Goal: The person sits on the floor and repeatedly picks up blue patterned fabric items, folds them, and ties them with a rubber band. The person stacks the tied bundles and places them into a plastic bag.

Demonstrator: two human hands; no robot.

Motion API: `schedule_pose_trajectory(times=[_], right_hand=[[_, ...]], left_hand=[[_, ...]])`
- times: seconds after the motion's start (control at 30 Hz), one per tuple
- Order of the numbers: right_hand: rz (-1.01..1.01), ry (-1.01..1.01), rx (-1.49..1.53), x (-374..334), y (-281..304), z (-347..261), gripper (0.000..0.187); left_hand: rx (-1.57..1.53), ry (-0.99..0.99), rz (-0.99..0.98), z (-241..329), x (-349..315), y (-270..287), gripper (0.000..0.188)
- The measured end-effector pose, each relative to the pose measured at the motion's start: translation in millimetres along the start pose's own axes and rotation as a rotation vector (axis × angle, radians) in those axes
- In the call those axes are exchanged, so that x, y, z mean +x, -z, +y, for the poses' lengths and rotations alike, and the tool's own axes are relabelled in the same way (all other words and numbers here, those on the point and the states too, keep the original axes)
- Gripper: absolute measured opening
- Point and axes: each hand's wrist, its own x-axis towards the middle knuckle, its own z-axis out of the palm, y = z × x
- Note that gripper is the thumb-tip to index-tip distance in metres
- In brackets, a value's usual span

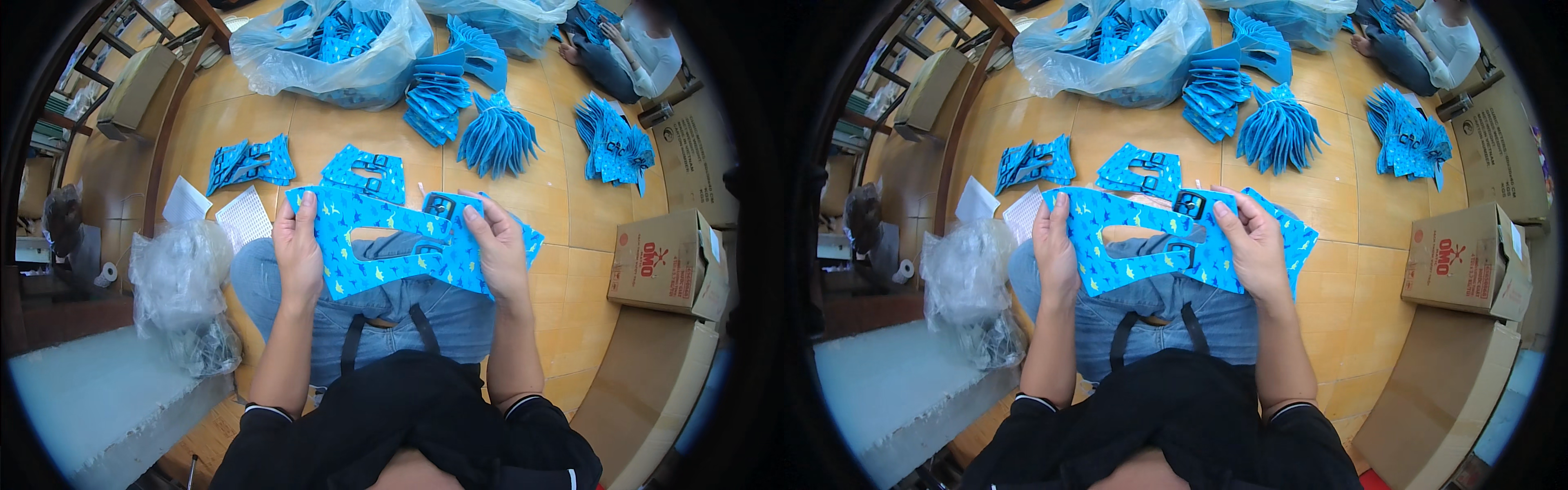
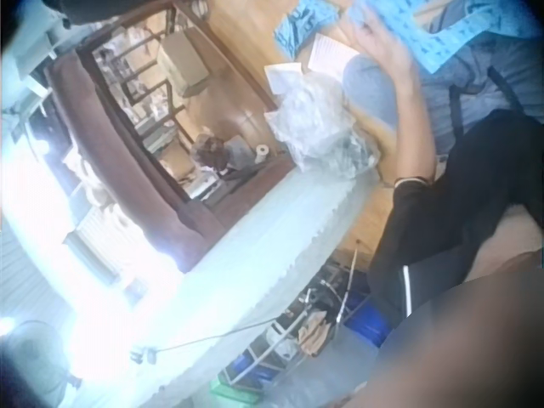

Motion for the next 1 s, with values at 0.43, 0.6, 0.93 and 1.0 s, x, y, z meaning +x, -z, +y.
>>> schedule_pose_trajectory(times=[0.43, 0.6, 0.93, 1.0], right_hand=[[-0.075, -0.026, 0.024, -1.2, -16.3, -0.9, 0.035], [-0.044, -0.096, 0.08, 0.8, -17.1, -0.9, 0.037], [-0.193, -0.087, -0.065, 0.5, -6.8, -2.4, 0.043], [-0.223, -0.041, -0.088, -1.0, -8.3, 0.8, 0.042]], left_hand=[[-0.057, 0.008, 0.126, 0.2, 9.0, 20.3, 0.014], [-0.169, 0.021, 0.182, -1.1, 5.2, 26.0, 0.012], [0.143, 0.066, -0.028, 14.4, 1.4, 23.5, 0.011], [0.155, 0.064, -0.038, 13.1, -1.4, 17.3, 0.011]])
